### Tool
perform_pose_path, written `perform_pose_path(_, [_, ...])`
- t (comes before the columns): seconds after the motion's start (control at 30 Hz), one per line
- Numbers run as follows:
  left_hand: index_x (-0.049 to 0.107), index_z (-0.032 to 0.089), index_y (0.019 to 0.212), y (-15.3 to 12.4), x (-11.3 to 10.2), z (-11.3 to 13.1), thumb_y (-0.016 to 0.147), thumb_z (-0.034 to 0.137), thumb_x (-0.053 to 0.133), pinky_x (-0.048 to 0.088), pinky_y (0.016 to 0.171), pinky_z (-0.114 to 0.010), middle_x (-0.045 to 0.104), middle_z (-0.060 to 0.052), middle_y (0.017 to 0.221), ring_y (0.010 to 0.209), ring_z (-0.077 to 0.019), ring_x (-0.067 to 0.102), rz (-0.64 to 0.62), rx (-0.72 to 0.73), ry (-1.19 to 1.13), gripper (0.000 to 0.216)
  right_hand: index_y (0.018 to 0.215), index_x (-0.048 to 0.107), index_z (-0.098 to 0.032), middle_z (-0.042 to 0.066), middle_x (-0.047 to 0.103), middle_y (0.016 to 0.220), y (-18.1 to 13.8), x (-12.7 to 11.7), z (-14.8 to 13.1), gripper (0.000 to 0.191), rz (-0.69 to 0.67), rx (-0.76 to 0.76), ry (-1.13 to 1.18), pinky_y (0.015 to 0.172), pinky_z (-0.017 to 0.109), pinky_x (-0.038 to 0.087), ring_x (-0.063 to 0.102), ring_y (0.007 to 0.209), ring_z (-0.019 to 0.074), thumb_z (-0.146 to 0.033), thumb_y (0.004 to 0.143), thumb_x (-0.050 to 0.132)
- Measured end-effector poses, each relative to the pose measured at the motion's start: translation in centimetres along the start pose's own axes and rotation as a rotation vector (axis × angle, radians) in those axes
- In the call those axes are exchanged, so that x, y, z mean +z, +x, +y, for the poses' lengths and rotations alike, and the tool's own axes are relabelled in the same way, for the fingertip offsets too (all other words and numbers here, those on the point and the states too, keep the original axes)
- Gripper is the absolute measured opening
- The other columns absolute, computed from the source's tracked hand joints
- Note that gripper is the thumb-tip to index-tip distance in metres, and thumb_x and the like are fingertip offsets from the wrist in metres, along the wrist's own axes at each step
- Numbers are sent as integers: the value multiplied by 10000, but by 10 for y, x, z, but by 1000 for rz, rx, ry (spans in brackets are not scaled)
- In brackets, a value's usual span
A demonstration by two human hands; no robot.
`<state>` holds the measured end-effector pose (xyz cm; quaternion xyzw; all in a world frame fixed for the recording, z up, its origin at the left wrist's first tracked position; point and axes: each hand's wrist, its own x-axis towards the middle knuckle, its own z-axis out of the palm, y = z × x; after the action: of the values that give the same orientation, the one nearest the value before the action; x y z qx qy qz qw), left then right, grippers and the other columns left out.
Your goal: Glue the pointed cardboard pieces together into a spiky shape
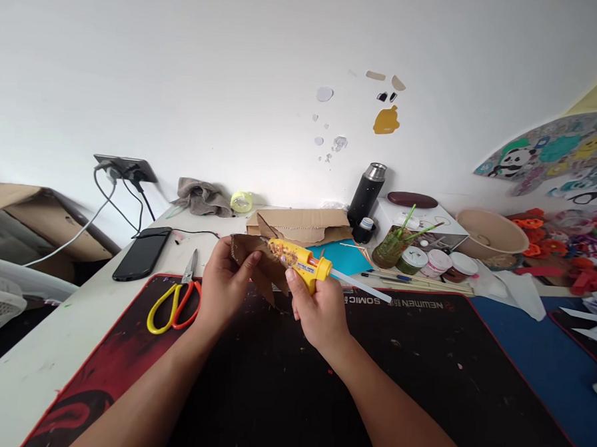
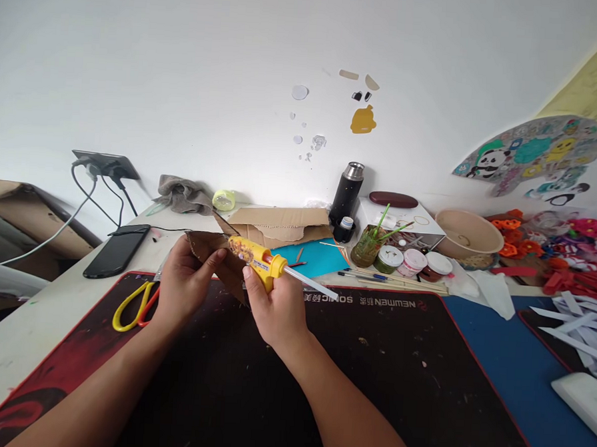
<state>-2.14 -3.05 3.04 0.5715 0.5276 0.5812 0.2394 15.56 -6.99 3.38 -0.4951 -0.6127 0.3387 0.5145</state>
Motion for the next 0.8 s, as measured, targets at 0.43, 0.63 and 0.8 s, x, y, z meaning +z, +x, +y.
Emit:
perform_pose_path(0.43, [619, 224, 955, 0, 1, -7, 888, 408, 750, 505, 728, -312, 655, 16, 832, 798, -200, 633, 13, 60, 16, 236, 804, 727, -204, 9, 552, 468, 0, 0, 0, 518, 0, -10, -24, 512, 279, 428, 631, 534, 196, -638, 1027, 553])
perform_pose_path(0.63, [610, 221, 939, 1, 1, -7, 893, 396, 745, 502, 724, -309, 653, 13, 840, 807, -198, 625, 15, 72, 28, 226, 820, 737, -204, 1, 535, 458, -1, 0, -1, 517, -19, -13, -19, 523, 278, 431, 629, 531, 194, -636, 1033, 546])
perform_pose_path(0.8, [617, 221, 956, 1, 1, -8, 891, 409, 750, 508, 730, -316, 661, 8, 851, 817, -204, 631, 13, 71, 25, 240, 809, 735, -209, -3, 526, 453, -1, 0, -1, 522, -22, -14, -15, 525, 277, 430, 624, 526, 191, -642, 1032, 545])
